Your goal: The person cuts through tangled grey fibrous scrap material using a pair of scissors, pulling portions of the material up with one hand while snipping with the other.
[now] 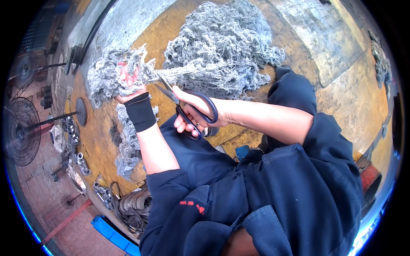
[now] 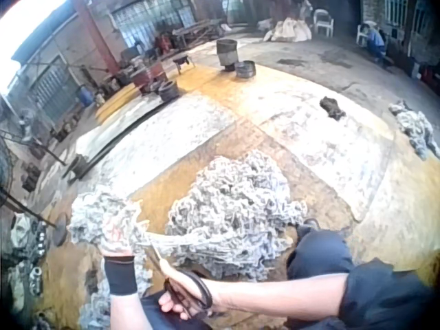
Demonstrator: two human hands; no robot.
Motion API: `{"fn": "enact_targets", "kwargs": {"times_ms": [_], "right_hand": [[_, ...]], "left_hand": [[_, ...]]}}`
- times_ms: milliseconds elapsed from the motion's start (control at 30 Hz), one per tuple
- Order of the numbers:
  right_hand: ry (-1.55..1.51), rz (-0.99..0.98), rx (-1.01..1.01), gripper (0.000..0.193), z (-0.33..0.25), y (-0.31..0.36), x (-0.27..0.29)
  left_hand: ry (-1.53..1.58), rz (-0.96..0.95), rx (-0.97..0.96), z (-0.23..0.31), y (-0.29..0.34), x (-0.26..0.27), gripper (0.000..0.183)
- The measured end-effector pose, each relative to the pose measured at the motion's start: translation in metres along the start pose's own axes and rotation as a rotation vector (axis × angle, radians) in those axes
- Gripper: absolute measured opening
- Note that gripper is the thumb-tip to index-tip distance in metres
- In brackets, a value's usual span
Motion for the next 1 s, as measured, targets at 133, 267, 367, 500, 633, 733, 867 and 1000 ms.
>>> {"fn": "enact_targets", "kwargs": {"times_ms": [133,267,367,500,633,733,867,1000], "right_hand": [[-0.086,-0.089,0.078,0.091,-0.019,-0.011,-0.006],[-0.137,-0.085,0.187,0.079,-0.032,-0.006,-0.012],[-0.104,-0.045,0.2,0.072,-0.03,-0.001,-0.015],[-0.009,0.029,0.268,0.068,-0.03,-0.003,-0.013],[-0.054,0.119,0.341,0.066,-0.045,-0.006,-0.006],[-0.022,0.095,0.378,0.064,-0.048,0.0,-0.007],[-0.001,0.068,0.39,0.064,-0.048,0.006,0.0],[0.125,0.124,0.388,0.063,-0.048,0.019,0.0]], "left_hand": [[-0.053,-0.103,0.068,-0.009,0.006,-0.02,0.048],[0.143,-0.349,0.152,-0.006,0.015,-0.014,0.056],[0.24,-0.337,0.183,-0.005,0.015,-0.004,0.052],[0.183,-0.238,0.165,-0.013,0.019,-0.006,0.048],[0.187,-0.256,0.203,-0.03,0.024,-0.007,0.051],[0.267,-0.293,0.246,-0.029,0.021,-0.008,0.049],[0.228,-0.307,0.218,-0.031,0.021,-0.023,0.045],[0.283,-0.372,0.281,-0.024,0.019,-0.019,0.041]]}}
Point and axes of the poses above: each hand's wrist, its own y-axis away from the middle knuckle, its own x-axis out of the back of the hand, z = x × y, the point moved 5 cm from there along -y, towards the middle knuckle, and after that the axes turned 9 degrees about -y, right-handed, at the moved point
